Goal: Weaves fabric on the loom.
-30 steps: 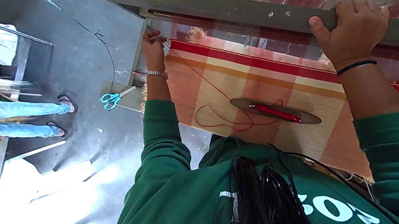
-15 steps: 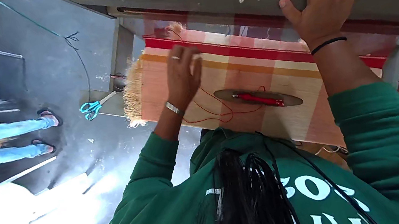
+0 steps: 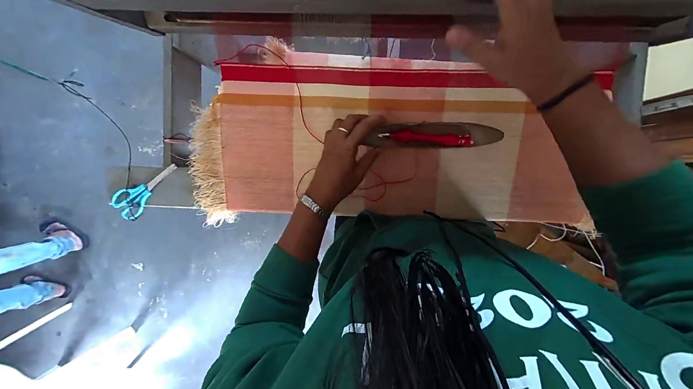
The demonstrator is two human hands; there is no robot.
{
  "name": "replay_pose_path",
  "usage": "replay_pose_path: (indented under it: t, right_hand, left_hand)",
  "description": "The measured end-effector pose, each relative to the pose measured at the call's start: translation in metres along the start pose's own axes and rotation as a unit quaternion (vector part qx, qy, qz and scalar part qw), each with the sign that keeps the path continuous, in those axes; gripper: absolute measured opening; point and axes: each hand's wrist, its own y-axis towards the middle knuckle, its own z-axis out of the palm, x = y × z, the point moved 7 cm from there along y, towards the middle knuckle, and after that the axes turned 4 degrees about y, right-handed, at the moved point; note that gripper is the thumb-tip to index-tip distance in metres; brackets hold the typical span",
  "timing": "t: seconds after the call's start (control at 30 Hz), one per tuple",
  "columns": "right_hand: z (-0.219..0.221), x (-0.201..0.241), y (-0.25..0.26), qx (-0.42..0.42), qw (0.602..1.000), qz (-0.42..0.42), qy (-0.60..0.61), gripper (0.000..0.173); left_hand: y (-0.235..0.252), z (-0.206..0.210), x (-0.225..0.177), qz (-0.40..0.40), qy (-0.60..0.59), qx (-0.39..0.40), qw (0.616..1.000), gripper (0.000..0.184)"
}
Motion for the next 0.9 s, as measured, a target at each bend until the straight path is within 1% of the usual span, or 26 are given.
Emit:
replay_pose_path:
  t: [0.03,0.1,0.13,0.2,0.23,0.3,0.33,0.43,0.47,0.5,0.53,0.57,0.63,0.67,0.7,0.73,0.77,0.8,0.83,0.87,0.9]
  right_hand:
    - [0.003,0.016,-0.017,0.056,0.998,0.002,0.019,0.073]
    - [0.019,0.036,-0.055,0.176,0.983,0.044,0.039,0.076]
    - [0.024,0.041,-0.071,0.197,0.977,0.059,0.058,0.073]
    - [0.022,0.047,-0.093,0.164,0.981,0.055,0.085,0.061]
    - [0.017,0.050,-0.100,0.145,0.983,0.055,0.094,0.059]
    - [0.009,0.055,-0.107,0.114,0.986,0.052,0.111,0.058]
    - [0.006,0.059,-0.108,0.102,0.987,0.047,0.115,0.057]
    - [0.002,0.066,-0.112,0.081,0.990,0.035,0.113,0.058]
    - [0.002,0.069,-0.113,0.078,0.990,0.029,0.112,0.058]
    - [0.001,0.071,-0.114,0.074,0.991,0.022,0.113,0.057]
    - [0.000,0.074,-0.114,0.072,0.991,0.015,0.114,0.057]
    - [-0.001,0.076,-0.115,0.072,0.991,0.008,0.116,0.057]
    - [-0.002,0.081,-0.114,0.077,0.990,-0.002,0.122,0.056]
    - [-0.003,0.084,-0.113,0.078,0.989,-0.005,0.124,0.057]
    - [-0.005,0.086,-0.111,0.074,0.990,-0.008,0.122,0.057]
    - [-0.008,0.088,-0.109,0.070,0.991,-0.008,0.116,0.057]
    - [-0.011,0.087,-0.108,0.064,0.992,-0.005,0.107,0.057]
    - [-0.014,0.086,-0.107,0.057,0.994,-0.001,0.097,0.057]
    - [-0.016,0.084,-0.107,0.054,0.995,0.003,0.086,0.057]
    - [-0.017,0.081,-0.107,0.060,0.995,0.011,0.073,0.057]
    - [-0.015,0.078,-0.107,0.068,0.995,0.019,0.066,0.058]
  left_hand:
    - [0.005,-0.011,-0.004,0.004,-0.009,-0.010,1.000,0.047]
    - [0.011,-0.033,-0.014,0.012,-0.027,-0.027,0.999,0.045]
    - [0.014,-0.042,-0.017,0.012,-0.045,-0.036,0.998,0.045]
    - [0.017,-0.050,-0.023,0.015,-0.121,-0.076,0.990,0.048]
    - [0.018,-0.050,-0.026,0.017,-0.198,-0.103,0.975,0.053]
    - [0.015,-0.043,-0.034,-0.012,-0.361,-0.145,0.921,0.067]
    - [0.013,-0.038,-0.038,-0.042,-0.417,-0.165,0.893,0.072]
    - [0.003,-0.020,-0.045,-0.104,-0.504,-0.212,0.831,0.078]
    - [0.001,-0.016,-0.045,-0.115,-0.514,-0.224,0.820,0.078]
    - [-0.002,-0.014,-0.045,-0.119,-0.513,-0.233,0.818,0.078]
    - [-0.003,-0.012,-0.045,-0.110,-0.496,-0.235,0.829,0.078]
    - [-0.004,-0.010,-0.045,-0.092,-0.469,-0.225,0.849,0.079]
    - [-0.006,-0.005,-0.050,-0.057,-0.406,-0.172,0.896,0.091]
    - [-0.010,-0.001,-0.055,-0.056,-0.379,-0.127,0.915,0.094]
    - [-0.018,0.006,-0.060,-0.071,-0.353,-0.067,0.931,0.092]
    - [-0.027,0.014,-0.065,-0.091,-0.338,-0.006,0.937,0.086]
    - [-0.034,0.023,-0.071,-0.091,-0.338,0.064,0.935,0.079]
    - [-0.041,0.033,-0.075,-0.082,-0.342,0.145,0.925,0.074]
    - [-0.048,0.036,-0.072,-0.085,-0.322,0.189,0.924,0.067]
    - [-0.052,0.030,-0.065,-0.105,-0.281,0.174,0.938,0.059]
    - [-0.054,0.021,-0.054,-0.136,-0.258,0.130,0.948,0.057]
